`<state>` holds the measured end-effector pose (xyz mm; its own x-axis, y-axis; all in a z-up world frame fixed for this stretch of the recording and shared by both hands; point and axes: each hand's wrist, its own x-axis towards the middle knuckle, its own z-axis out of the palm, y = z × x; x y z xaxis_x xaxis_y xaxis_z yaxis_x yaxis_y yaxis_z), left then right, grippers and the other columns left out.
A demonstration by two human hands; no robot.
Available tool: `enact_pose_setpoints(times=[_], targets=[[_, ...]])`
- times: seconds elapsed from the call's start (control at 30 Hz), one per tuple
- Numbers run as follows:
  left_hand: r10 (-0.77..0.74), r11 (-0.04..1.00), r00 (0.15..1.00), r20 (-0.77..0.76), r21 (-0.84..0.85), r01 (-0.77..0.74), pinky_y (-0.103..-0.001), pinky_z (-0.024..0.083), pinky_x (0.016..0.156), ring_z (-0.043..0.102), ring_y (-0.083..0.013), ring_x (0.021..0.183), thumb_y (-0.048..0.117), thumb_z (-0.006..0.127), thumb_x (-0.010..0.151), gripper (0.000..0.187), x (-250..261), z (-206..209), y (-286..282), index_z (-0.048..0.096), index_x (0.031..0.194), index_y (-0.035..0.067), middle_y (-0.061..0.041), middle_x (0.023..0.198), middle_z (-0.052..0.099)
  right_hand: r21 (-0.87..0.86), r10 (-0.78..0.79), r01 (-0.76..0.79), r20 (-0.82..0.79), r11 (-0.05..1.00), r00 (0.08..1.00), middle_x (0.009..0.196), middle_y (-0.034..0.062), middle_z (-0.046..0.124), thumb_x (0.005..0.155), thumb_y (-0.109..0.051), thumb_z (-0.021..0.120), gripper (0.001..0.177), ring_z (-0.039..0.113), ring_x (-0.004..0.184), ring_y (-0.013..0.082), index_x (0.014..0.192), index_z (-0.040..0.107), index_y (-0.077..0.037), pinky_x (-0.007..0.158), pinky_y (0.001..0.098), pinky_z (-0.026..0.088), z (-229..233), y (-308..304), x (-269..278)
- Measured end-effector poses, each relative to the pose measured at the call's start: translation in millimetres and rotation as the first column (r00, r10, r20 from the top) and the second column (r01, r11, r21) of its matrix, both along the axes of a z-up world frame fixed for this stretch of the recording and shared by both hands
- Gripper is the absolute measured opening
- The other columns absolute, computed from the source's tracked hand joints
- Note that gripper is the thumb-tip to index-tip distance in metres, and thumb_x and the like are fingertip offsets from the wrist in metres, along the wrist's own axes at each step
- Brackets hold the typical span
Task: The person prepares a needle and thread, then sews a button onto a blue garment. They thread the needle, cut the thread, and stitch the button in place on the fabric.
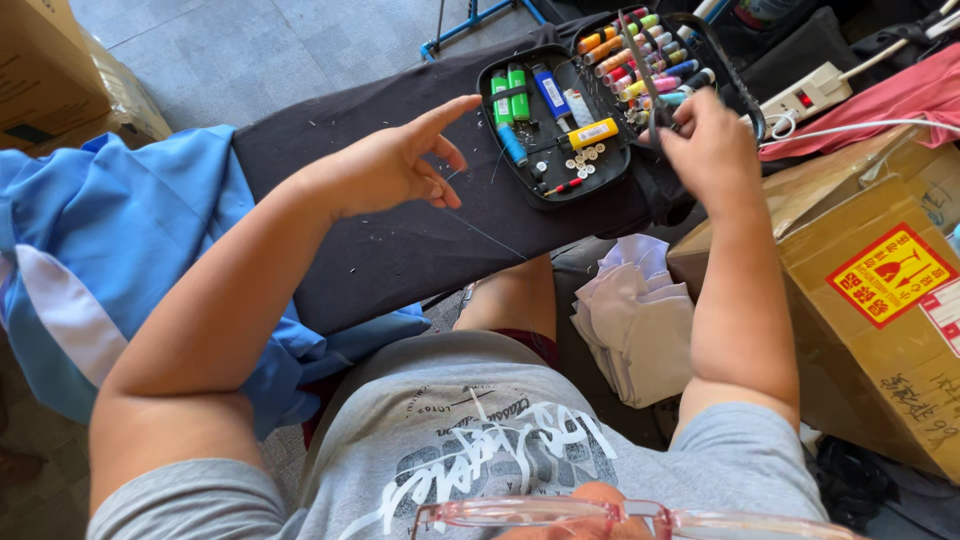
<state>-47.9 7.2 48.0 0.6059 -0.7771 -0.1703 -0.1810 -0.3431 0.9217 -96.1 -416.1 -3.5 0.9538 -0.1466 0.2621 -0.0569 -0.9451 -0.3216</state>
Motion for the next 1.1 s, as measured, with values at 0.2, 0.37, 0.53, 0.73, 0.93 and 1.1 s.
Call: enact_pose_setpoints(times=[0.2, 0.37, 0.53, 0.73, 0.93, 1.1], targets=[[0.089, 0.969, 0.995, -0.049, -0.228, -0.098, -0.031, 0.06, 0.09, 0.076, -0.0208, 0.101, -0.016, 0.056, 0.088, 0.094, -35, 6, 37, 0.019, 0.166, 0.023, -0.011, 0.109, 0.055, -0.261, -0.011, 0.006, -0.018, 0.965, 1.0, 0.089, 0.0183, 0.071, 0.092, -0.025, 0.083, 0.024, 0.067, 0.086, 0.041, 0.093, 0.069, -0.005, 0.074, 0.0515, 0.052, 2, 8, 26], [0.153, 0.867, 0.92, -0.361, -0.397, -0.3, -0.034, 0.061, 0.086, 0.073, -0.022, 0.096, -0.013, 0.06, 0.088, 0.087, -51, -15, 70, 0.027, 0.164, 0.016, -0.009, 0.099, 0.062, -0.02, 0.266, -0.267, 0.186, 0.964, 0.946, 0.11, 0.0141, 0.074, 0.098, -0.006, 0.069, 0.017, 0.07, 0.104, 0.0313, 0.111, 0.079, -0.011, 0.092, 0.0417, 0.055, 9, 79, 11], [0.31, 0.789, 0.819, -0.482, -0.35, -0.505, -0.034, 0.061, 0.084, 0.072, -0.0219, 0.093, -0.009, 0.064, 0.089, 0.076, -76, -49, 104, 0.04, 0.158, 0.013, -0.009, 0.097, 0.063, 0.162, 0.678, -0.663, -0.057, 0.731, 0.733, 0.102, 0.0111, 0.073, 0.091, -0.016, 0.076, 0.015, 0.071, 0.095, 0.0294, 0.104, 0.076, -0.008, 0.085, 0.0376, 0.055, -24, 194, 38], [0.386, 0.62, 0.724, -0.572, -0.42, -0.662, -0.035, 0.061, 0.085, 0.072, -0.0215, 0.096, -0.005, 0.067, 0.09, 0.069, -82, -83, 162, 0.046, 0.154, 0.01, -0.007, 0.099, 0.063, 0.088, 0.642, -0.638, -0.172, 0.765, 0.747, 0.095, 0.0138, 0.071, 0.086, -0.014, 0.077, 0.012, 0.069, 0.092, 0.0326, 0.095, 0.074, -0.007, 0.083, 0.0405, 0.055, -48, 230, 90], [0.323, 0.427, 0.612, -0.721, -0.466, -0.775, -0.033, 0.059, 0.085, 0.072, -0.0209, 0.097, -0.004, 0.069, 0.091, 0.058, -77, -120, 185, 0.052, 0.146, 0.006, -0.007, 0.104, 0.065, 0.044, 0.681, -0.683, -0.137, 0.729, 0.719, 0.094, 0.0152, 0.071, 0.09, -0.01, 0.07, 0.004, 0.07, 0.089, 0.0368, 0.093, 0.073, -0.009, 0.081, 0.0446, 0.056, -38, 247, 151], [0.315, 0.403, 0.593, -0.741, -0.461, -0.791, -0.033, 0.058, 0.086, 0.071, -0.0204, 0.097, -0.003, 0.069, 0.092, 0.054, -76, -138, 187, 0.054, 0.143, 0.006, -0.006, 0.104, 0.065, 0.008, 0.824, -0.882, 0.353, 0.47, 0.442, 0.131, 0.0212, 0.062, 0.081, -0.001, 0.07, 0.054, 0.061, 0.121, 0.0413, 0.133, 0.055, 0.004, 0.101, 0.0447, 0.049, 1, 255, 182]])
